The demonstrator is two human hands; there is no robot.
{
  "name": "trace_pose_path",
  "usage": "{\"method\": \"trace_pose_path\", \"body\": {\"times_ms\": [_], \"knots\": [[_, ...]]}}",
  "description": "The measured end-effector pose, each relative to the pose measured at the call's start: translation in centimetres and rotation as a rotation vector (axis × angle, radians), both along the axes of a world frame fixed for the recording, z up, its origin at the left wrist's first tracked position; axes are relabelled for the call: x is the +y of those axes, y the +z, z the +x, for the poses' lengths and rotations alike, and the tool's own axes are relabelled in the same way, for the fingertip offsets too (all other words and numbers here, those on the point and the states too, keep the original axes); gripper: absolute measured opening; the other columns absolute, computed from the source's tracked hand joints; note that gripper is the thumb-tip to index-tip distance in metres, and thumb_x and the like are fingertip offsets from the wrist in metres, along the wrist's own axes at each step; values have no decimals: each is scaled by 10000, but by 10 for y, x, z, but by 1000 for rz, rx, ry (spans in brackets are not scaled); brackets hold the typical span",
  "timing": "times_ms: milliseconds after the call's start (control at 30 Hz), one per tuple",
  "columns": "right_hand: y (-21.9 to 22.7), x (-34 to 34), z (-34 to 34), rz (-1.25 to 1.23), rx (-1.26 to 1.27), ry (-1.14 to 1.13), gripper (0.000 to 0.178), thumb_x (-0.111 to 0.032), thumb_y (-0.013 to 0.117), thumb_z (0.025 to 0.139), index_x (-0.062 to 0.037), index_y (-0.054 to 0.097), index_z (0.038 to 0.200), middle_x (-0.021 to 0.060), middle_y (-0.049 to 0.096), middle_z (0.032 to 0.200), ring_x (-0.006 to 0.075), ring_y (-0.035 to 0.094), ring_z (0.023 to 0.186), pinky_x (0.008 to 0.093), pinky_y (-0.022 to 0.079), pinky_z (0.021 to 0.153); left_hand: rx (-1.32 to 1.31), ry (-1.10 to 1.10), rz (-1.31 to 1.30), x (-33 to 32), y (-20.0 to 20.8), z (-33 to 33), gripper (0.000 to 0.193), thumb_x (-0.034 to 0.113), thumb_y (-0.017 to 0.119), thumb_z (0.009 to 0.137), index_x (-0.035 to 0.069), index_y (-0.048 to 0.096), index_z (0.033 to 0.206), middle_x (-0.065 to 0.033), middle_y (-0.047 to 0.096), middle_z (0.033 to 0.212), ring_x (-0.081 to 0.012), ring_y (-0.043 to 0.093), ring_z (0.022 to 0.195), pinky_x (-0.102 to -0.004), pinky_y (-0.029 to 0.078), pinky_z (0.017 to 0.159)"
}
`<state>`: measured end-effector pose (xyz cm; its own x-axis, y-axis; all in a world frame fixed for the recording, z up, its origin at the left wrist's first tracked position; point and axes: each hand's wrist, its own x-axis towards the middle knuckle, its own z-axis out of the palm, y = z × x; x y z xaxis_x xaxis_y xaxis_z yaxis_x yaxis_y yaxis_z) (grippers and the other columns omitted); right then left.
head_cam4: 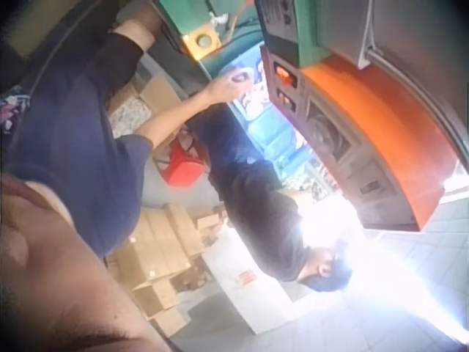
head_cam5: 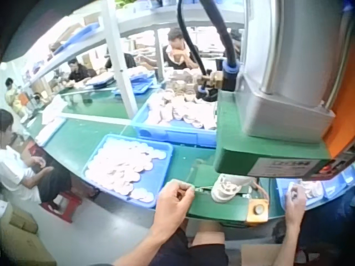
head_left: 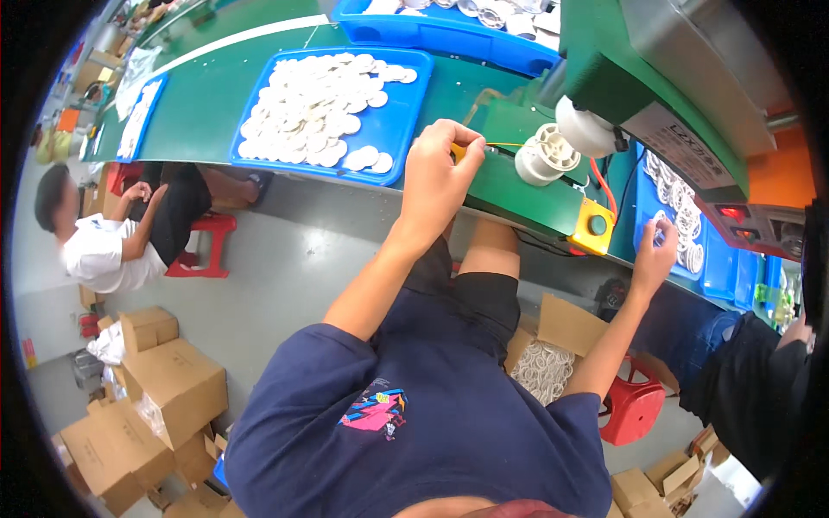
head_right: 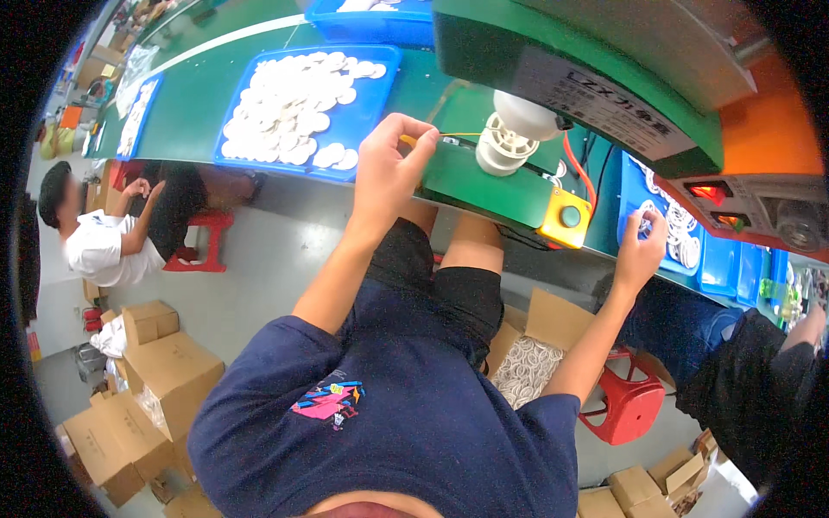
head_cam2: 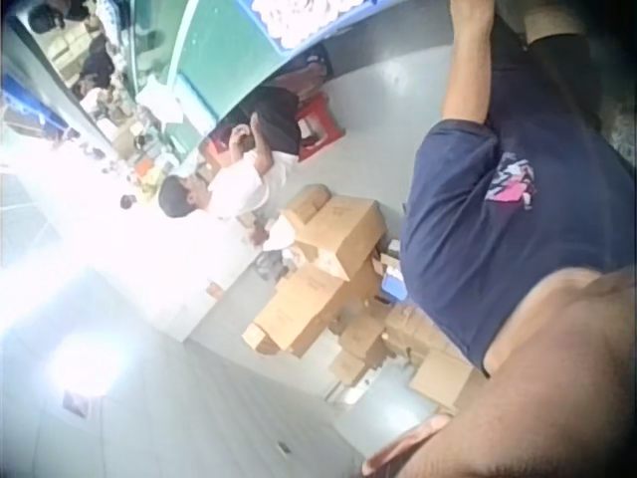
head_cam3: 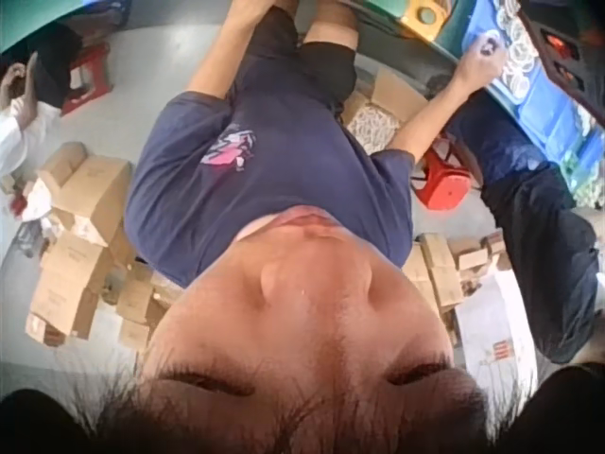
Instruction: Assemble small plastic electronic components using a manual press machine on an assembly line.
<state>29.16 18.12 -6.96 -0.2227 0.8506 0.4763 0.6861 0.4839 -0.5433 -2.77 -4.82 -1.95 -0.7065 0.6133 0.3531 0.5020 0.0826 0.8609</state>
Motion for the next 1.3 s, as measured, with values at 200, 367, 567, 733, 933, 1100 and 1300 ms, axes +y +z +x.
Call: {"method": "trace_pose_path", "body": {"times_ms": [200, 367, 567, 733, 933, 1100, 1300], "knots": [[-3, 0, -2, 57, -50, -25, 301, -239, 666, 951, 27, 653, 1093, 174, 679, 1103, 315, 664, 992, 388, 522, 874, 170, 48, 11, 0, -2, -69, 205, 183, 696, 944, -1, 702, 1034, -191, 686, 1012, -313, 672, 908, -414, 525, 820], [-1, -2, -9, -3, 17, -58, 351, -269, 717, 924, 4, 650, 1135, 161, 697, 1076, 286, 681, 945, 386, 533, 866, 747, 137, -321, 15, -43, -186, 271, 178, 720, 877, 42, 713, 1112, -196, 675, 1097, -375, 637, 1033, -471, 510, 920], [2, -5, -7, 57, 133, -47, 347, -209, 742, 915, 11, 653, 1168, 168, 701, 1099, 263, 699, 966, 371, 544, 888, 643, 62, -412, 20, -49, -201, 332, 259, 784, 834, 37, 738, 1076, -190, 706, 1030, -357, 661, 986, -465, 526, 898], [8, -22, -11, -53, 293, 12, 395, -157, 743, 926, 6, 614, 1261, 153, 659, 1277, 220, 639, 1157, 346, 492, 1024, 239, -180, -147, 15, 20, -122, 326, 218, 784, 873, 29, 712, 1128, -119, 720, 1038, -195, 669, 907, -325, 546, 828], [49, -60, -58, -12, 320, 294, 533, -52, 762, 872, 15, 544, 1354, 154, 622, 1330, 223, 624, 1201, 363, 500, 1055, 146, -655, -104, 33, 82, -40, 327, 249, 800, 866, 21, 709, 1082, -88, 665, 922, -173, 625, 834, -300, 511, 748], [59, -75, -80, -49, 431, 393, 538, -41, 755, 878, 19, 527, 1362, 165, 620, 1339, 222, 624, 1194, 353, 505, 1040, 249, -668, -268, 44, 82, -30, 347, 298, 811, 843, 6, 693, 988, -132, 635, 981, -262, 625, 861, -356, 499, 753], [60, -86, -102, -153, 518, 542, 582, -54, 787, 821, 11, 547, 1346, 131, 658, 1291, 188, 642, 1142, 327, 500, 1015, 297, -626, -216, 38, 75, -28, 344, 308, 811, 846, 18, 707, 998, -141, 638, 1006, -284, 633, 875, -372, 501, 753]]}}
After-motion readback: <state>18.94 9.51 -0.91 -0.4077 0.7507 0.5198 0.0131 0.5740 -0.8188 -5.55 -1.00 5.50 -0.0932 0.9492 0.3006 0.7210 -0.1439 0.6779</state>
